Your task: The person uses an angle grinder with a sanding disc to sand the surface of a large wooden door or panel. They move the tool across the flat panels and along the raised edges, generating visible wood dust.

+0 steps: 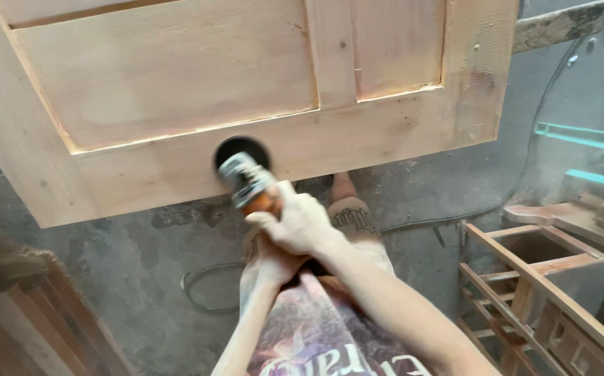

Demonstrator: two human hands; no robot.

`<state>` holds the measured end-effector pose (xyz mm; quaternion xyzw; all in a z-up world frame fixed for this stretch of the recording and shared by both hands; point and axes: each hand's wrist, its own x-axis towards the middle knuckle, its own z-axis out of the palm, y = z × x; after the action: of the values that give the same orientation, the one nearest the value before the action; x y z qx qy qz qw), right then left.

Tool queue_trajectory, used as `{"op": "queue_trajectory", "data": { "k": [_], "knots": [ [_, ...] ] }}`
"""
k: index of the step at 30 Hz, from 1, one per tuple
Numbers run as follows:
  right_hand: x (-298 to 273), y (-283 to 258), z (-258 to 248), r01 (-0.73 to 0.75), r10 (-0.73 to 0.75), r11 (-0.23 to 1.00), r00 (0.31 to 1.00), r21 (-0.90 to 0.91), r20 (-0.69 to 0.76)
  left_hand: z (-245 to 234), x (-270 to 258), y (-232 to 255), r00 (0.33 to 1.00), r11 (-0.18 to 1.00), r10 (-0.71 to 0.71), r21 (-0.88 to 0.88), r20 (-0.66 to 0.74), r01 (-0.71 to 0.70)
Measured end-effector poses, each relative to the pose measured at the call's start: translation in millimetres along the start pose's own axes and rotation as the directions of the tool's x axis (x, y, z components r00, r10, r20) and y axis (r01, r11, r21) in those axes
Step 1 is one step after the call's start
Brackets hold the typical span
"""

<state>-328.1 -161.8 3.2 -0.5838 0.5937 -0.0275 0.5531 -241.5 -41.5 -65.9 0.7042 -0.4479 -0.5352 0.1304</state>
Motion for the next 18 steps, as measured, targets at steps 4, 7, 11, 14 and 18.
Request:
{"op": "queue_trajectory", "data": {
  "k": [4, 7, 11, 14, 18],
  "knots": [
    [0, -7, 2, -0.009, 0.018, 0.995, 0.996, -0.096, 0.086, 20, -5, -31, 0.995, 0.850, 0.003, -0.524, 0.096, 0.048],
    [-22, 28, -26, -0.069, 0.068, 0.997, 0.997, -0.034, -0.029, 49, -10, 8, 0.982, 0.969, 0.190, -0.162, 0.012, -0.186],
    [-52, 75, -68, -0.234, 0.235, 0.972, 0.962, 0.025, -0.138, 69, -4, 88, 0.984, 0.920, 0.153, -0.377, 0.092, -0.108],
    [-67, 107, -93, -0.194, 0.227, 0.970, 0.940, 0.149, -0.255, 90, 6, 126, 0.969, 0.961, 0.076, -0.277, 0.235, -0.007],
    [-80, 148, -125, -0.105, 0.183, 0.968, 0.920, 0.229, -0.347, 131, 13, 156, 0.961, 0.960, 0.019, -0.273, 0.276, 0.060]
  ]
}}
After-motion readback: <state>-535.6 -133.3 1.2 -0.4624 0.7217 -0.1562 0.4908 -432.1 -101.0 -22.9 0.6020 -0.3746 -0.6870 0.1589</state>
